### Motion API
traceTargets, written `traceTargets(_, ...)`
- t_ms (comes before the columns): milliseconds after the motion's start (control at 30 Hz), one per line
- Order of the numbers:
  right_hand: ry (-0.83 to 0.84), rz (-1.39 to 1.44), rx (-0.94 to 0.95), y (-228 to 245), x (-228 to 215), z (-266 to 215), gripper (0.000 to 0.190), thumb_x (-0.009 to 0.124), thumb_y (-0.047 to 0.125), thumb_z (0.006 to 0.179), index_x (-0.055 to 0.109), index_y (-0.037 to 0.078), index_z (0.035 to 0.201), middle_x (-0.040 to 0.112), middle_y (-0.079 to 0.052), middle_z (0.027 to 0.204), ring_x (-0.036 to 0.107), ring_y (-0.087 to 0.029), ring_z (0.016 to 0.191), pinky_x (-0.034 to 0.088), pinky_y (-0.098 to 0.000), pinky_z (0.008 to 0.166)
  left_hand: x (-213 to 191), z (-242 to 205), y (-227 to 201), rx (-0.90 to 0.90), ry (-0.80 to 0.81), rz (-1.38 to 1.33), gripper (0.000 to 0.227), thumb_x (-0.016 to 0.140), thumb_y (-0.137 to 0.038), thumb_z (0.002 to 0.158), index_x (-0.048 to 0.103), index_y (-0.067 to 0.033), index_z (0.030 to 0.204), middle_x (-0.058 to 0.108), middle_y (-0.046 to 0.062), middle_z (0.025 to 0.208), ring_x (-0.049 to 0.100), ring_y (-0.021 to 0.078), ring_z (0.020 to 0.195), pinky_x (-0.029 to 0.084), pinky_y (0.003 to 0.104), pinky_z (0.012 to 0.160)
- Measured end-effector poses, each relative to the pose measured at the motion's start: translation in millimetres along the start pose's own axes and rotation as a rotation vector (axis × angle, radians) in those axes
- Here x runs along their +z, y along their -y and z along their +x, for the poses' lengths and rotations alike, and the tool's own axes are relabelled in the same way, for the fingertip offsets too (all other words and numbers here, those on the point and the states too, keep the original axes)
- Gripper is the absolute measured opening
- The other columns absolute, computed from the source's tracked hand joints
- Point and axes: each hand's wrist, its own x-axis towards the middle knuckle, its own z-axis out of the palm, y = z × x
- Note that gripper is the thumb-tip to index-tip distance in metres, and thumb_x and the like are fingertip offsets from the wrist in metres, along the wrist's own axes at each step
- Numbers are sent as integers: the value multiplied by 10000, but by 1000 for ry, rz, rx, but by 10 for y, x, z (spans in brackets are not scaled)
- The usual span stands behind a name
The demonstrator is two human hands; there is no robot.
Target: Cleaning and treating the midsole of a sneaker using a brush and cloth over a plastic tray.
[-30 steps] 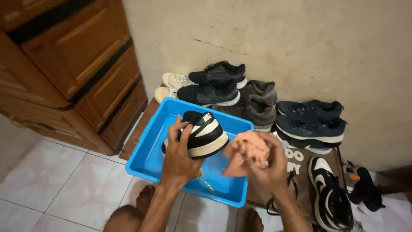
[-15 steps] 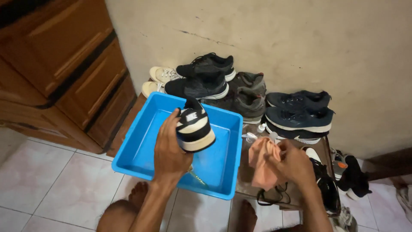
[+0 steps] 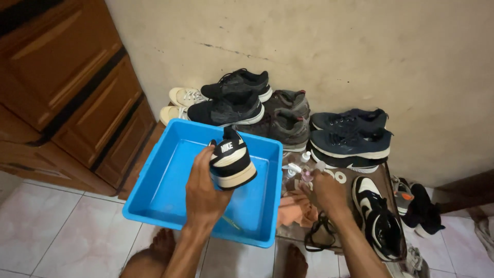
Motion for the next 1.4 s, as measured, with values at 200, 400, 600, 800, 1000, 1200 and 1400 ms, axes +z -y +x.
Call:
traceTargets(200, -14, 62, -43, 277, 127, 259, 572, 652, 254, 905, 494, 206, 1452, 518, -78, 1470, 681, -477, 1114, 564, -637, 948, 34, 5, -45, 60, -13, 32, 835, 950, -38, 635, 546, -13, 1365, 584, 159, 1349, 576, 409, 1319, 560, 488, 1060)
traceTargets(400, -75, 50, -40, 623, -276, -24, 363, 679, 350, 916, 702, 199, 1246, 772, -159, 949, 759, -433, 926, 598, -572, 822, -18, 23, -10, 86, -73, 50, 761, 933, -23, 651, 581, -11, 1326, 616, 156, 1325, 578, 418, 1319, 562, 487, 1047)
traceTargets(600, -57, 439, -204, 906, -335, -128, 318, 615, 347, 947, 676, 141, 1181, 751, -163, 929, 709, -363, 842, 555, -495, 728, -151, 41, 141, 79, -81, 153, 737, 901, -23, 656, 584, -36, 1322, 617, 129, 1330, 554, 401, 1343, 559, 488, 1043)
traceTargets(800, -25, 896, -322, 885, -319, -394, 315, 539, 344, 984, 646, 73, 1102, 726, -168, 906, 648, -281, 742, 503, -402, 616, -88, -26, 163, 79, -41, 218, 711, 863, -22, 663, 586, -66, 1316, 617, 96, 1336, 525, 380, 1371, 554, 489, 1037)
traceTargets(1000, 28, 1370, -456, 985, -328, -593, 370, 462, 339, 1021, 617, 4, 1024, 700, -173, 882, 586, -198, 642, 451, -309, 504, -99, -46, 230, 77, -7, 310, 688, 824, -21, 669, 589, -96, 1311, 618, 63, 1343, 495, 360, 1399, 549, 489, 1031)
traceTargets(1200, 24, 1346, -527, 1175, -382, -767, 568, 323, 391, 1068, 664, -19, 874, 740, -158, 822, 672, -202, 612, 526, -320, 530, -93, -66, 288, 60, 63, 362, 759, 811, 16, 593, 577, -117, 1303, 611, 52, 1352, 473, 380, 1416, 549, 512, 1027)
traceTargets(1400, 82, 1304, -320, 1319, -358, -729, 662, 340, 445, 1037, 705, -48, 790, 735, -179, 696, 704, -245, 613, 530, -341, 548, -63, -55, 268, 68, 85, 355, 799, 863, -14, 574, 567, -117, 1309, 594, 58, 1345, 472, 376, 1396, 522, 508, 1043)
